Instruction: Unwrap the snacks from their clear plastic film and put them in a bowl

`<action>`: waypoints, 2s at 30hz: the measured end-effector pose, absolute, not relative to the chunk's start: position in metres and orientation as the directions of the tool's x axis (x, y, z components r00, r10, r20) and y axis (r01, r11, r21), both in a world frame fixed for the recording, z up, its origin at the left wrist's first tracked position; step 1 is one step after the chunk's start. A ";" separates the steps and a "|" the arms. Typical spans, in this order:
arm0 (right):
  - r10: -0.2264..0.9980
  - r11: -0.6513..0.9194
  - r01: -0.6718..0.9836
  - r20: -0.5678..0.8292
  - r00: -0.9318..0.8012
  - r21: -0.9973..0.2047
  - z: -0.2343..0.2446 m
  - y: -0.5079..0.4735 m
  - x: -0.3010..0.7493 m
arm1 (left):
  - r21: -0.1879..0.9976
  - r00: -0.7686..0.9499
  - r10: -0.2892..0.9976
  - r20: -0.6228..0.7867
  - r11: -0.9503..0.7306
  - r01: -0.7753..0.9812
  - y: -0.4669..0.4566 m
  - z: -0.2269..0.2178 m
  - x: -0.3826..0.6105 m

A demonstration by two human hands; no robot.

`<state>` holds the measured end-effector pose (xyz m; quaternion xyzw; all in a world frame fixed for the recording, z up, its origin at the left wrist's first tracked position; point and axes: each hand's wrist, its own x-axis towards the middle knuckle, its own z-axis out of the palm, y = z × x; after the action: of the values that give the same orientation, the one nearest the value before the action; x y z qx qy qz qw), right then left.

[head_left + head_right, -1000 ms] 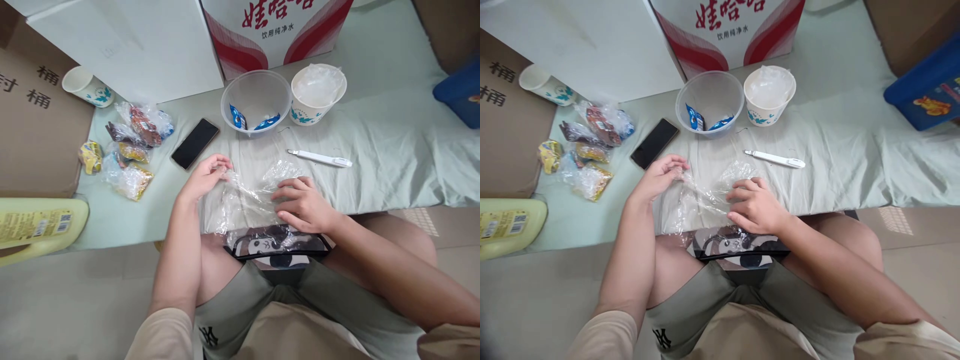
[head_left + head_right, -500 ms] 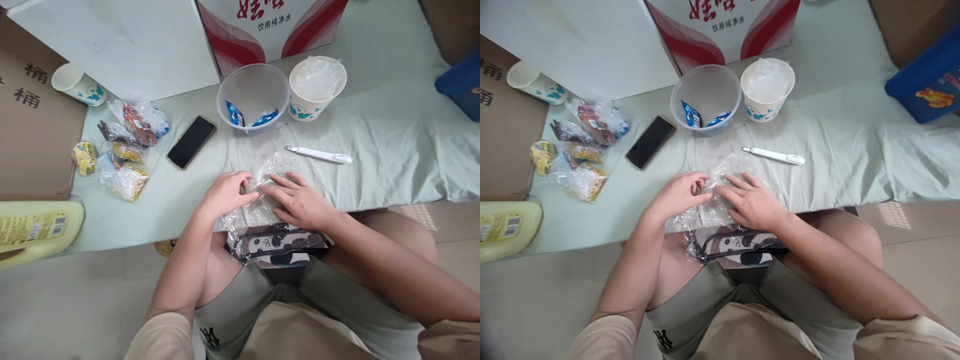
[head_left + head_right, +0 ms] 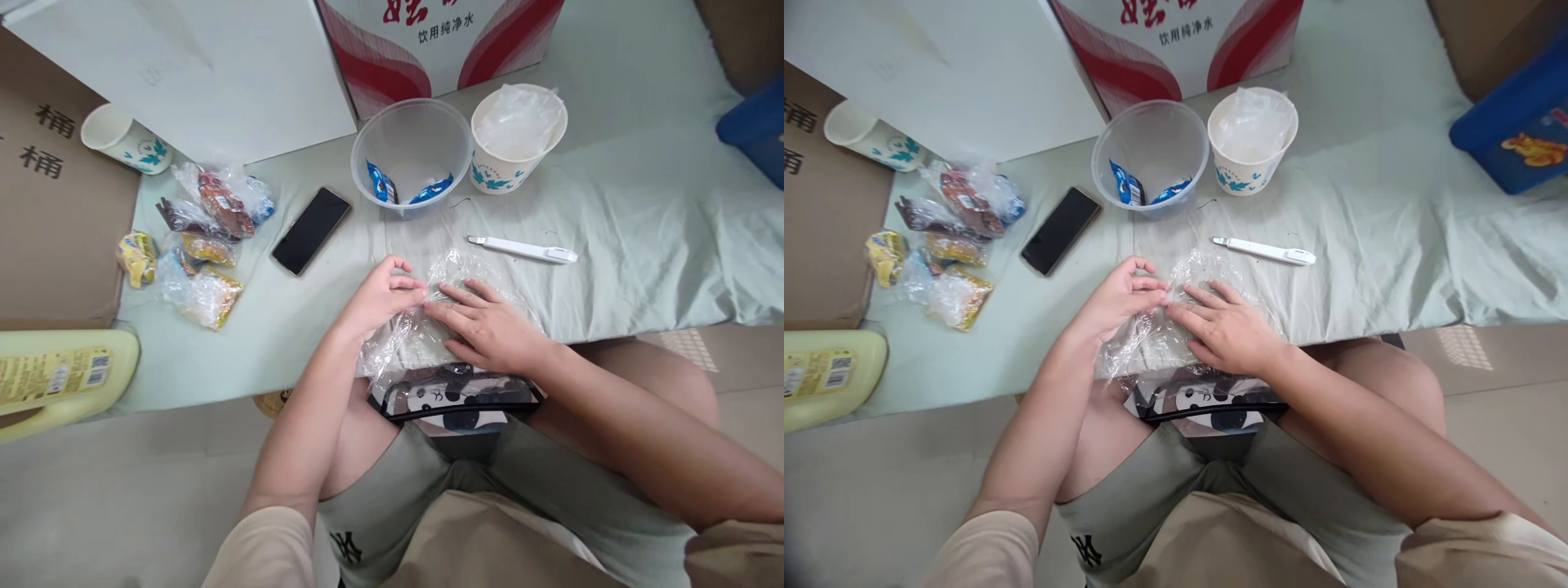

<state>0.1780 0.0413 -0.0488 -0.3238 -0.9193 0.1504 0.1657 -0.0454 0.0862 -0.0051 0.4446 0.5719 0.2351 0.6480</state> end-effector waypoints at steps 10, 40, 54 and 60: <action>0.636 0.745 0.541 0.172 -0.752 -0.391 -0.047 0.042 0.179 | 0.825 0.236 0.830 -0.505 0.384 0.416 0.084 -0.002 -0.049; 0.717 0.673 0.620 0.149 -0.681 -0.404 -0.045 0.043 0.180 | 0.848 0.141 0.846 -0.515 0.478 0.231 0.101 0.014 -0.118; 0.839 0.543 0.706 0.264 -0.476 -0.455 -0.042 0.045 0.180 | 0.912 -0.061 0.937 -0.343 0.348 0.219 0.102 0.002 -0.103; 0.877 0.468 0.733 0.362 -0.316 -0.493 -0.040 0.048 0.185 | 0.959 -0.319 0.932 -0.174 0.234 0.160 0.109 -0.003 -0.111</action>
<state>0.1851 0.0483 -0.0405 -0.5018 -0.8023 0.1196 0.3005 -0.1109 0.1089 -0.0030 0.4096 0.6666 0.4637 0.4158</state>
